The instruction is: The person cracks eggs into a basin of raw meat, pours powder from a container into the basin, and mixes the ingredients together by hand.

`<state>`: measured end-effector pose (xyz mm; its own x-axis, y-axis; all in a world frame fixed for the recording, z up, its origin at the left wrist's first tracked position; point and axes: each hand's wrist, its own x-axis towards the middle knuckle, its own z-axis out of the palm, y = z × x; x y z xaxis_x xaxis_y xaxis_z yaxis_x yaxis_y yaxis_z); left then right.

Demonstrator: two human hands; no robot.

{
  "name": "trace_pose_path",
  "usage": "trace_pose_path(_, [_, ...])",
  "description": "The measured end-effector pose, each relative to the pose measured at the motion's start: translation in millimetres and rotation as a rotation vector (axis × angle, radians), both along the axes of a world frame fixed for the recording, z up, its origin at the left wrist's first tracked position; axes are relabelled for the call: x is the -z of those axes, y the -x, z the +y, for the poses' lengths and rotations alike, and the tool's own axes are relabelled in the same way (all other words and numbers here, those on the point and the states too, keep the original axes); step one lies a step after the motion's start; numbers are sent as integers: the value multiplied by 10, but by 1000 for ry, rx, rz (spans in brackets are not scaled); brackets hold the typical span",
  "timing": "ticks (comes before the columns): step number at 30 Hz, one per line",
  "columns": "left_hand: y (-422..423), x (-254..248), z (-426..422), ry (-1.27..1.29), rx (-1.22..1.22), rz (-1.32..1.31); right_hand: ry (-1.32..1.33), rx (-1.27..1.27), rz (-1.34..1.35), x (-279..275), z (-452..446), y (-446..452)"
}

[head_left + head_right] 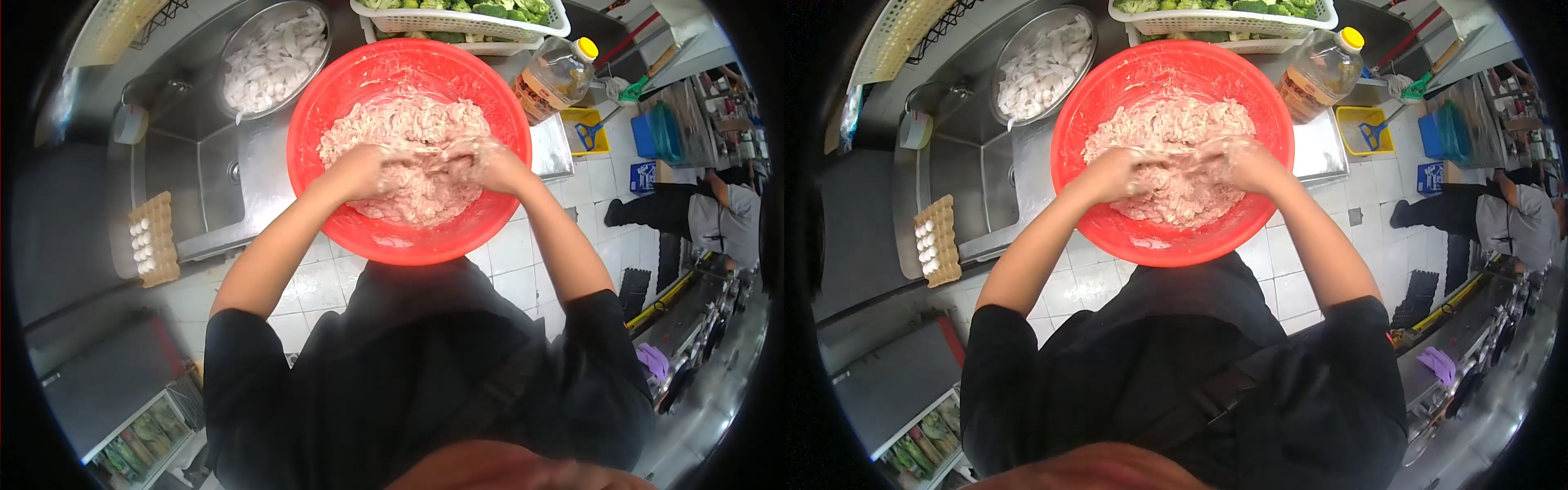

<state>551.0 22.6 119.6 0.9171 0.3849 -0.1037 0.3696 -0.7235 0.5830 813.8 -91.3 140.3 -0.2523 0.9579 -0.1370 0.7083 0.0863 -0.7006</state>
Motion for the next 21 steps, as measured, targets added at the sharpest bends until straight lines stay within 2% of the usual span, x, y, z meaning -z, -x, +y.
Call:
trace_pose_path(1, [102, 0, 0, -92, -57, -172, 4, 6, 4, -3, -38, -51])
trace_pose_path(2, [163, 4, -6, -86, -52, -169, 5, 128, -40, 1, -51, -98])
trace_pose_path(3, [200, -15, -9, -40, -226, -27, 7, 246, -88, 9, -35, -138])
trace_pose_path(4, [205, -42, 0, 1, -396, 115, 8, 251, -88, 158, 39, -179])
trace_pose_path(5, [178, -65, 3, -166, -382, 75, 48, 318, -170, 425, 150, -232])
trace_pose_path(6, [145, 8, 74, -162, -362, 75, 96, 391, -252, 586, 234, -299])
trace_pose_path(8, [-33, 287, 349, -23, -304, 583, 660, 469, 100, 369, 479, -271])
trace_pose_path(9, [-159, 367, 438, -37, -247, 559, 600, 491, 148, 439, 543, -297])
trace_pose_path(11, [-239, 529, 548, 1, -410, 411, 404, 450, 162, 519, 670, -338])
trace_pose_path(13, [-289, 788, 754, 32, -367, 352, 370, 415, 215, 553, 774, -377])
trace_pose_path(16, [-309, 1203, 1172, 21, -427, 26, 394, 407, 439, 783, 1070, -426])
trace_pose_path(17, [-338, 1250, 1308, 222, -441, -63, 409, 404, 513, 848, 1150, -422])
trace_pose_path(19, [-461, 1202, 1371, 408, -428, -172, 442, 406, 634, 965, 1276, -388])
trace_pose_path(21, [-495, 1113, 1288, 939, -762, -371, 479, 404, 739, 1055, 1358, -343])
